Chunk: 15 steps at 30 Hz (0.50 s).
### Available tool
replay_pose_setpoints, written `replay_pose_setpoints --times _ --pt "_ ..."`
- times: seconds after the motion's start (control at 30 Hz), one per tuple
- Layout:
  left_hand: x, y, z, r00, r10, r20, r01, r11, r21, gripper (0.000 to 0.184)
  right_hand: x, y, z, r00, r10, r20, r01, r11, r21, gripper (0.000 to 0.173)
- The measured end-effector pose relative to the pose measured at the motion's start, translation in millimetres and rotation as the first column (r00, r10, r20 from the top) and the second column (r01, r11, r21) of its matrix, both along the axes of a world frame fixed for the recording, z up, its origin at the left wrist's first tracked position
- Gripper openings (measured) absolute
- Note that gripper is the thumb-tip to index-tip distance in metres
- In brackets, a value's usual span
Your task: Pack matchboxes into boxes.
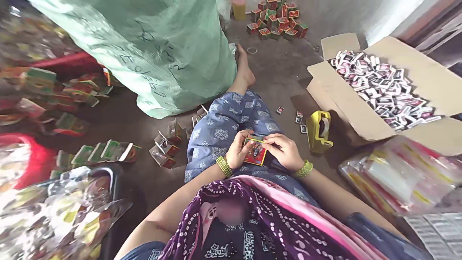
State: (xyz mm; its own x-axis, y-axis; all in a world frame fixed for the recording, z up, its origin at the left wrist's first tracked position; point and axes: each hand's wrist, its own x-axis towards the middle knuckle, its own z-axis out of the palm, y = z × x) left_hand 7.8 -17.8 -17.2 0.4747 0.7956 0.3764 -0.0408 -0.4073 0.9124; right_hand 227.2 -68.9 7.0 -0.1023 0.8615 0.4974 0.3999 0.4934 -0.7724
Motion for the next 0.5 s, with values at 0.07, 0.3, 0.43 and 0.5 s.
replay_pose_setpoints --times 0.07,0.3,0.43,0.5 --pt "0 1 -2 1.000 -0.013 -0.008 0.013 1.000 0.000 0.035 2 2 1 0.998 0.015 0.059 -0.017 1.000 0.025 0.014" --pt "0 0 3 0.998 0.017 0.066 -0.005 0.982 -0.190 0.032 59 8 17 0.939 -0.219 0.266 0.252 0.963 -0.094 0.027" --pt "0 -1 3 0.996 0.037 0.083 -0.015 0.967 -0.255 0.024 146 11 15 0.688 -0.521 0.505 0.708 0.635 -0.310 0.032" --pt "1 1 3 0.998 0.026 0.062 -0.010 0.970 -0.241 0.025 184 9 7 0.603 -0.515 0.610 0.796 0.445 -0.410 0.038"
